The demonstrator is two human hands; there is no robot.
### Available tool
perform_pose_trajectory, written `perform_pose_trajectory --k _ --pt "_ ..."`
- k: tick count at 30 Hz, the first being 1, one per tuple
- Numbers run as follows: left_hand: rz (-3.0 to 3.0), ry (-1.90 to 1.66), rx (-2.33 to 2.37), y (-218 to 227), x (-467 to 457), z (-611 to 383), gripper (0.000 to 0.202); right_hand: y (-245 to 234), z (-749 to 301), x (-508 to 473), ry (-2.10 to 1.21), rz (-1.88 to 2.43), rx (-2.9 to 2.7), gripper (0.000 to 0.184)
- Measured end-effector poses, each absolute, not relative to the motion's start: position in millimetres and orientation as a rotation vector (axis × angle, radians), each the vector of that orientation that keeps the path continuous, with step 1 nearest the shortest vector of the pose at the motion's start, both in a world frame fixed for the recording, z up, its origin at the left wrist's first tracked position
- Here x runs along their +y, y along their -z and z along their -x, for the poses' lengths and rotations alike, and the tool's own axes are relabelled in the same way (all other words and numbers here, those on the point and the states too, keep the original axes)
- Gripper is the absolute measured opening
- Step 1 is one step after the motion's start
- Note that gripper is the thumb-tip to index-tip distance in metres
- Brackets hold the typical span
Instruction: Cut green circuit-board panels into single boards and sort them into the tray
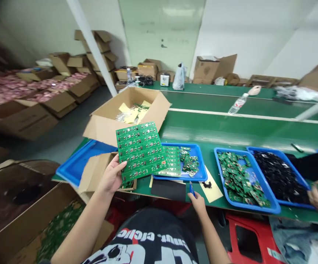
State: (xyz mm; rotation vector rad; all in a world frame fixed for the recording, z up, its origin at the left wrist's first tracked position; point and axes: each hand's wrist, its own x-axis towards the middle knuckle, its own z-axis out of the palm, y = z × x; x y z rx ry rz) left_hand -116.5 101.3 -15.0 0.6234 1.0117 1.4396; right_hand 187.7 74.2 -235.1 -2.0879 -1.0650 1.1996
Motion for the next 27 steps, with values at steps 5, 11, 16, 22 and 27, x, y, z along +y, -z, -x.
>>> perform_pose_trajectory --k 5,11,16,22,27 --pt "-0.539 -1.634 1.145 -2 33 111 0.045 224 -196 49 -1.795 1.566 -0.573 0.031" --pt "-0.348 -1.857 1.293 -3 -45 95 0.049 198 -186 47 -2.240 1.237 -0.546 0.033" --pt "-0.135 -1.961 1.358 0 -91 91 0.044 179 -157 39 -2.386 1.172 -0.622 0.032" --pt "0.097 -1.980 1.309 10 -111 119 0.036 181 -120 16 -2.335 1.261 -0.734 0.033" --pt "0.221 -1.925 1.342 9 -115 162 0.039 181 -77 0 -2.280 1.293 -0.837 0.031"
